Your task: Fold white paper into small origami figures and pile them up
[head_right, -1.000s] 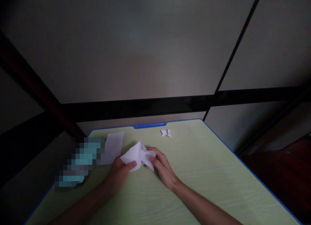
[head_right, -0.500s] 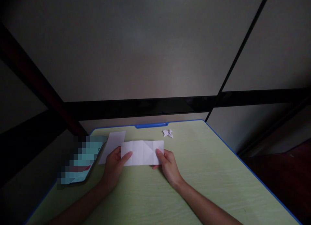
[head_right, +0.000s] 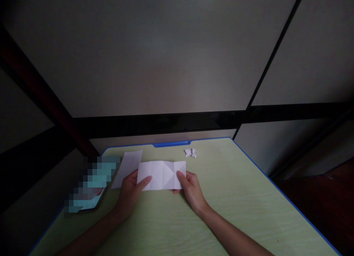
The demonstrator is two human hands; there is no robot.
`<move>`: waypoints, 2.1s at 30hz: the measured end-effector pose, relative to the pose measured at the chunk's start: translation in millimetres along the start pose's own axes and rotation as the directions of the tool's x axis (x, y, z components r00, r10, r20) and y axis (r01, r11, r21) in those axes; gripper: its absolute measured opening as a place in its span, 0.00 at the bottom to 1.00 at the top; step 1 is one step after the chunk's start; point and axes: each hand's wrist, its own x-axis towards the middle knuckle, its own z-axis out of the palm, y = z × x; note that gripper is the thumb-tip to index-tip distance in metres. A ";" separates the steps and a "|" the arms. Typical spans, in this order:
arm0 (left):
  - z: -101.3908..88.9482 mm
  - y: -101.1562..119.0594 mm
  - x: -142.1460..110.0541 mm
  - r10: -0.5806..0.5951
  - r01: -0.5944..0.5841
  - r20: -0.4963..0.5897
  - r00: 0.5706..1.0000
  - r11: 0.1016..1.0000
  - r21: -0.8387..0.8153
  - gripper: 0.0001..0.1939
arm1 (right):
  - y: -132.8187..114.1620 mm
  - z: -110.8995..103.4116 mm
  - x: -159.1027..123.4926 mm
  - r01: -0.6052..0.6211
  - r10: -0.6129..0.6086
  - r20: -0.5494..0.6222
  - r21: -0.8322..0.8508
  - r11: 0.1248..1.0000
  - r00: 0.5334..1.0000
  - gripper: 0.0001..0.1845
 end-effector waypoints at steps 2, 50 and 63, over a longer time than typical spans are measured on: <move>0.9 0.6 -0.3 -0.006 0.006 0.007 1.000 1.000 0.013 0.14 | -0.5 0.5 -0.9 0.005 -0.006 -0.020 -0.018 1.000 1.000 0.18; 13.2 -4.8 -8.3 0.070 -0.057 0.150 0.986 0.995 -0.084 0.03 | -3.1 7.3 -5.1 0.065 -0.068 0.036 0.079 0.995 0.997 0.16; 12.3 -2.4 -8.3 -0.128 0.148 0.197 0.972 0.984 -0.094 0.08 | -12.5 7.7 -8.4 -0.012 -0.009 0.195 0.108 0.994 0.981 0.12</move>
